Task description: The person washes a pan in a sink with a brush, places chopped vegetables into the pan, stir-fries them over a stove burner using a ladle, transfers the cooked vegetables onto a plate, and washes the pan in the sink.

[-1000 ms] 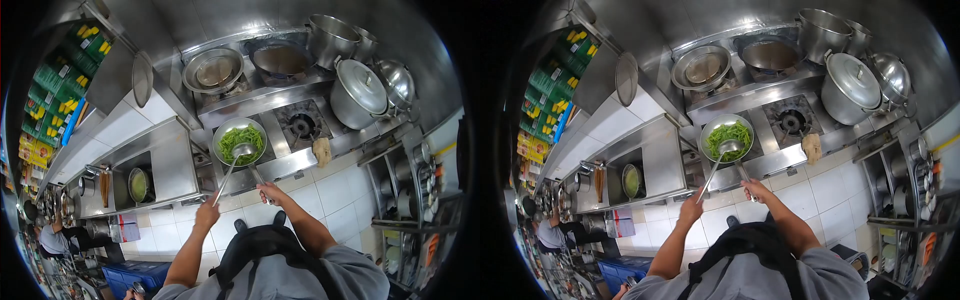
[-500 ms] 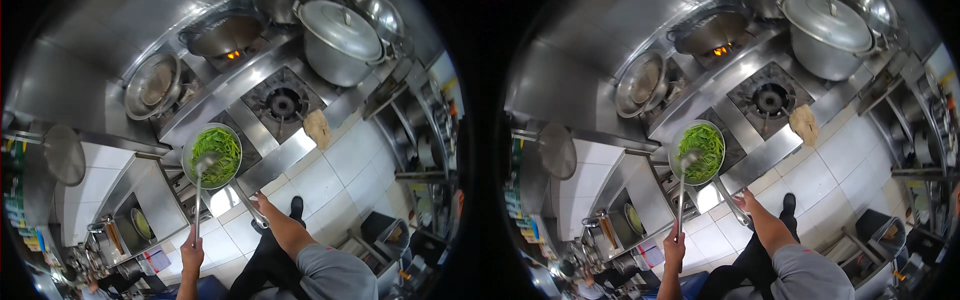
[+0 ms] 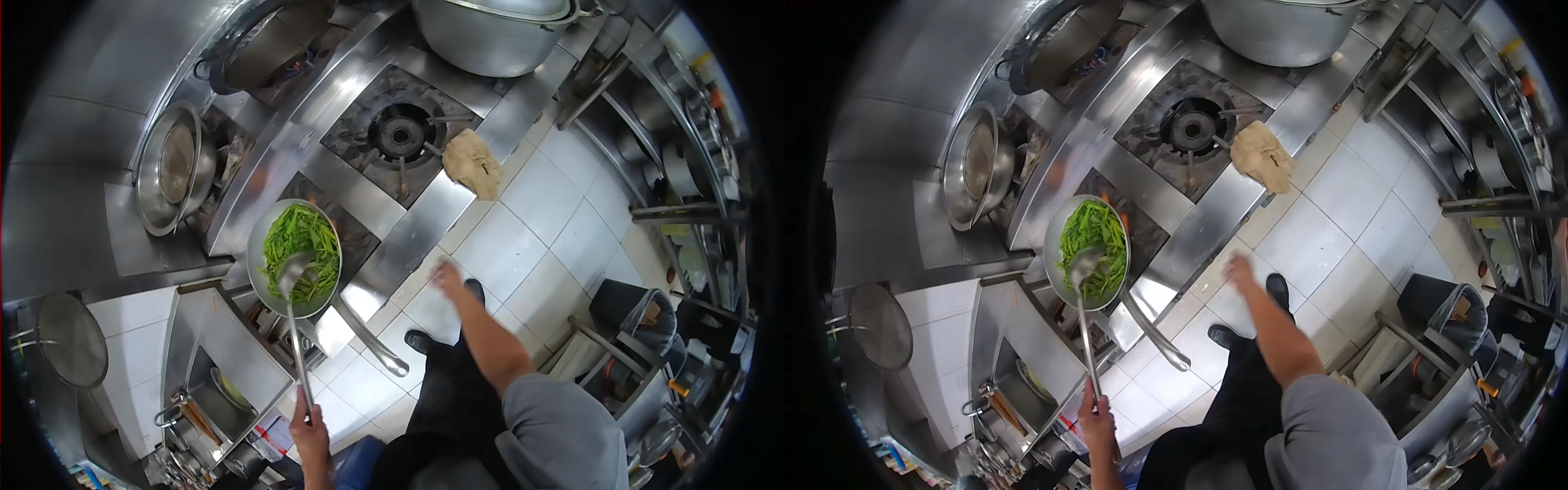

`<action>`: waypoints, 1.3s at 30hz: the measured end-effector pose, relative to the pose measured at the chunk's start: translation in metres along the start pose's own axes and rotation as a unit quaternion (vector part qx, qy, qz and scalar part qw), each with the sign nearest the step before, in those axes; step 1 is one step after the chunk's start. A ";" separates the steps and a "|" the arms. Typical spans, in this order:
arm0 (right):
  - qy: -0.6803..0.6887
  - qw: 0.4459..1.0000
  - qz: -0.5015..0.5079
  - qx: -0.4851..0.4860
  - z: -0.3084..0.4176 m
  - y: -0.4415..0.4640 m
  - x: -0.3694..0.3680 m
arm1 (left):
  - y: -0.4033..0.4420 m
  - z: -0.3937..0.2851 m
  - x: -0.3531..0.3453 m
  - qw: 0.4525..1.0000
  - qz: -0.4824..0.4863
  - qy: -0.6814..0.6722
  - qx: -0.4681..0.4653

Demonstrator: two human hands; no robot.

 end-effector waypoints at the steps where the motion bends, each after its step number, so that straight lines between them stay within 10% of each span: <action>1: 0.059 0.986 -0.147 0.047 0.066 0.014 0.004 | 0.007 0.004 0.003 1.000 -0.005 -0.004 0.016; 2: 0.018 0.975 -0.144 0.170 0.122 0.024 0.010 | 0.018 0.004 -0.003 0.999 -0.028 0.010 -0.012; 6: 0.113 0.978 -0.158 0.075 0.278 0.030 -0.045 | 0.033 -0.070 -0.005 0.989 0.032 -0.137 0.056; 29: 0.107 0.980 -0.084 0.146 0.271 0.049 -0.047 | -0.044 -0.057 -0.025 0.998 0.019 -0.040 0.038; 32: 0.154 0.964 -0.206 0.066 0.249 0.032 -0.041 | -0.033 -0.041 -0.014 0.998 -0.057 -0.004 -0.020; 36: 0.011 0.962 0.090 -0.256 0.139 -0.041 -0.028 | 0.032 -0.037 -0.013 0.982 -0.183 -0.018 -0.051; 39: -0.199 0.905 0.134 -0.351 0.113 -0.207 -0.157 | 0.076 -0.036 -0.028 0.994 -0.109 -0.009 -0.014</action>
Point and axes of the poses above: each hand's wrist, its own y-axis towards the middle knuckle, its own x-axis out of the back of the hand, z = x × y, the point moved 2 cm from there along y, towards the middle knuckle, and after that the axes turned 14 degrees about y, right-handed, at the moved point
